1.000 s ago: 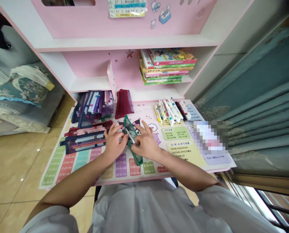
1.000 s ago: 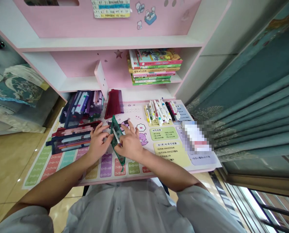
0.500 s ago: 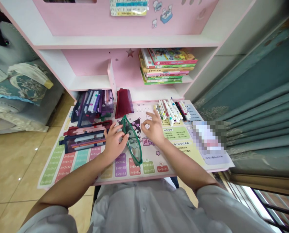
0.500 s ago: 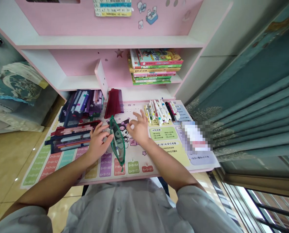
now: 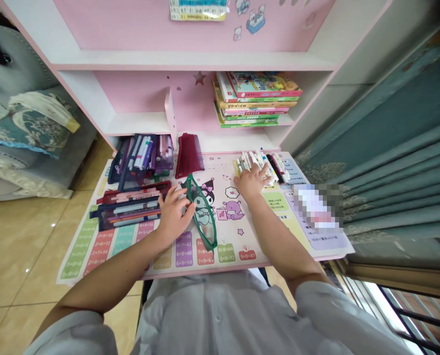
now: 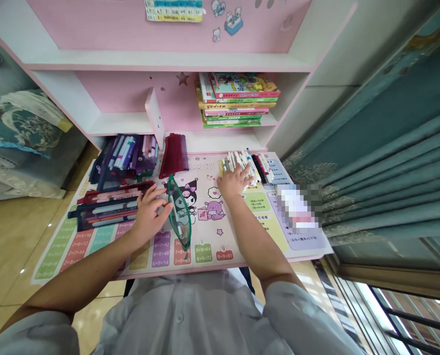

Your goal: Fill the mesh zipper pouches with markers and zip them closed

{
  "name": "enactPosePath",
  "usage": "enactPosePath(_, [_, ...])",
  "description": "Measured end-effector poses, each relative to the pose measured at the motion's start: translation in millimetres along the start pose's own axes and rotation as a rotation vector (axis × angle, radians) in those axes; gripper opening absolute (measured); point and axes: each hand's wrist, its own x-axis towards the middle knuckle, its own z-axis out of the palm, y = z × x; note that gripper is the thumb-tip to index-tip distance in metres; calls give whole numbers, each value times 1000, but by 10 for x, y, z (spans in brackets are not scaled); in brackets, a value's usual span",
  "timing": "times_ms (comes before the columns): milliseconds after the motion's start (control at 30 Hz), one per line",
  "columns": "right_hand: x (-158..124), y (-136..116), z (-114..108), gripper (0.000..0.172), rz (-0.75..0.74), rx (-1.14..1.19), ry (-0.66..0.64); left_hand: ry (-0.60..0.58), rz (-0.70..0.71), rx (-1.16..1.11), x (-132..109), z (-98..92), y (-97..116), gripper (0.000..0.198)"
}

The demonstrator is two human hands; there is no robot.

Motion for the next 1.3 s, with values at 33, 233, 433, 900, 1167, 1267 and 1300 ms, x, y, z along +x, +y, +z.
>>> enactPosePath(33, [2,-5,-10,29,0,-3,-15,2,2,0,0,5,-3,27])
enactPosePath(233, [-74,-65,-106,18,-86,84,21,-1,0,6,2,-1,4,27])
enactPosePath(433, [-492,-207,-340,18,-268,367,136,-8,-4,8,2,-20,12,29])
enactPosePath(900, [-1136,-356,-576,12,-709,619,-173,5,11,18,5,-17,31,25])
enactPosePath(1167, [-1222,-448,-548,16,-707,444,-268,9,11,25,2,-14,13,25])
enactPosePath(1267, [-1219,-454,-559,18,-705,372,-307,12,11,15,-2,-5,9,26])
enactPosePath(1300, [-1218,-457,-559,18,-706,344,-328,14,10,13,-3,-1,8,26])
